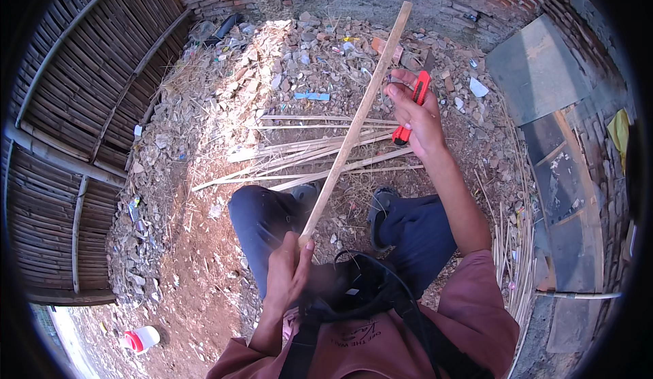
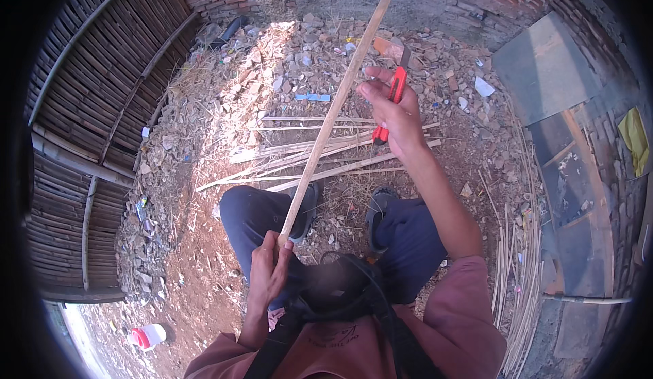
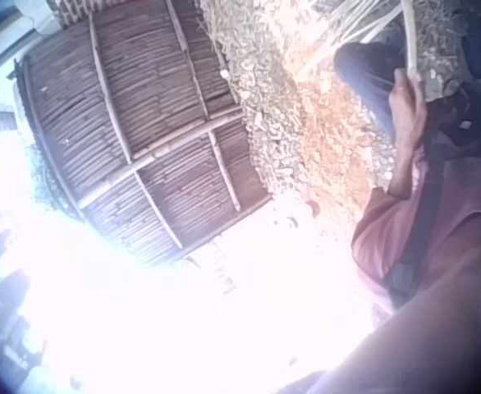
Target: The person shaves a wood strip using a small blade held in their right hand while holding the strip with their left hand, working over a pile of wood scraps and debris.
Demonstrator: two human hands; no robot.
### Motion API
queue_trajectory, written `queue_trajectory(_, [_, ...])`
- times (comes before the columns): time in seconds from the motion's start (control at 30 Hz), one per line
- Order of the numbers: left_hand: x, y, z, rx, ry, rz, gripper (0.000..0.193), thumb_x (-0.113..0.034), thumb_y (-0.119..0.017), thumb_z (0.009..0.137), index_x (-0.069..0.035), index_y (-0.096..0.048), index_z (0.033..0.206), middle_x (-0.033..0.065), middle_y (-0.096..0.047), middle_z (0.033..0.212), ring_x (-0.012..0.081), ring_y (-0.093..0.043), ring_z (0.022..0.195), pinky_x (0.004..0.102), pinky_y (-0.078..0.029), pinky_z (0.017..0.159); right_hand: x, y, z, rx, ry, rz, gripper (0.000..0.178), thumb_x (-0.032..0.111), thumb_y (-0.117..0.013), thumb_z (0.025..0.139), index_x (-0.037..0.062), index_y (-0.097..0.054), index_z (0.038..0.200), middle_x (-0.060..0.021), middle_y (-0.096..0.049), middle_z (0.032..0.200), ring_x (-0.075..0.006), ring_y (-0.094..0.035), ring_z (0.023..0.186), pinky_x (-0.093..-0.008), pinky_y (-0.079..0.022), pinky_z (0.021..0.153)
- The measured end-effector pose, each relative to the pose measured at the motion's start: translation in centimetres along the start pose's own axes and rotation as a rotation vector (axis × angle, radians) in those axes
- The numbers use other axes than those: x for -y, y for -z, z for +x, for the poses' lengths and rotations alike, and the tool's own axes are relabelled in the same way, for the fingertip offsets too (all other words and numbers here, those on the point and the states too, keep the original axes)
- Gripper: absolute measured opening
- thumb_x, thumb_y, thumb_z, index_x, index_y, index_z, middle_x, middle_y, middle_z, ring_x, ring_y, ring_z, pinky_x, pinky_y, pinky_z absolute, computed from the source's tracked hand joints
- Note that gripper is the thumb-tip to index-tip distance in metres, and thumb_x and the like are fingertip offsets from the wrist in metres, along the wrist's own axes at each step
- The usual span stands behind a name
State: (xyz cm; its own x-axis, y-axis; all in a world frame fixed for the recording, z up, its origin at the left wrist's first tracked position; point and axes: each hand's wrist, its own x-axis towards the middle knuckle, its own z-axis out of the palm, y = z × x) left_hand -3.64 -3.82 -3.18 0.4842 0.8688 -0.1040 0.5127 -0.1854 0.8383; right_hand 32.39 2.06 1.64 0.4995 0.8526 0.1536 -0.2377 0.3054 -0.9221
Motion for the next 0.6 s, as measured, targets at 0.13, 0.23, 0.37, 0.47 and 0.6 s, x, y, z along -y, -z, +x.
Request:
queue_trajectory(0.13, [1.0,0.0,-0.3,-0.025,-0.031,-0.034,0.027,-0.022,-0.058,0.111,0.001,-0.058,0.098,0.0126,-0.056,0.068,0.0209,-0.052,0.06,0.0412,-0.042,0.059,0.9,1.6,0.8,-0.025,0.08,-0.024,0.034,0.008,-0.072,0.102,0.0047,-0.064,0.135,-0.0041,-0.074,0.098,0.0023,-0.035,0.051,-0.0194,-0.026,0.046])
queue_trajectory(0.23, [1.4,0.1,-0.2,-0.016,-0.063,-0.078,0.029,-0.023,-0.055,0.112,0.001,-0.055,0.094,0.0083,-0.051,0.065,0.0169,-0.049,0.06,0.0381,-0.039,0.057,0.7,1.3,0.5,-0.044,0.217,-0.269,0.032,0.01,-0.069,0.104,0.005,-0.065,0.136,-0.0056,-0.074,0.101,0.0007,-0.041,0.056,-0.0198,-0.032,0.051])
queue_trajectory(0.37, [1.5,0.5,-0.1,0.065,-0.004,-0.191,0.033,-0.026,-0.051,0.113,0.0,-0.052,0.092,0.0083,-0.046,0.067,0.0152,-0.044,0.063,0.0371,-0.038,0.059,0.2,0.5,0.4,-0.026,0.575,-0.785,0.036,0.016,-0.068,0.105,0.0038,-0.066,0.139,-0.0098,-0.076,0.113,-0.0078,-0.065,0.084,-0.0264,-0.053,0.078])
queue_trajectory(0.47, [1.8,0.5,0.0,0.101,0.058,-0.249,0.036,-0.029,-0.05,0.113,0.001,-0.051,0.094,0.0142,-0.045,0.07,0.0188,-0.043,0.069,0.0404,-0.041,0.064,0.5,-1.0,-0.9,0.086,0.501,-0.706,0.041,0.017,-0.066,0.106,0.0038,-0.063,0.144,-0.0118,-0.076,0.119,-0.0151,-0.071,0.107,-0.0333,-0.055,0.096])
queue_trajectory(0.6, [2.7,0.6,0.2,0.123,0.05,-0.207,0.037,-0.03,-0.049,0.113,0.002,-0.051,0.094,0.0138,-0.044,0.07,0.0181,-0.042,0.07,0.0403,-0.041,0.065,0.3,-3.4,-2.5,0.225,0.151,-0.452,0.05,0.02,-0.067,0.106,0.0004,-0.057,0.15,-0.0146,-0.078,0.121,-0.0185,-0.071,0.117,-0.0358,-0.054,0.103])
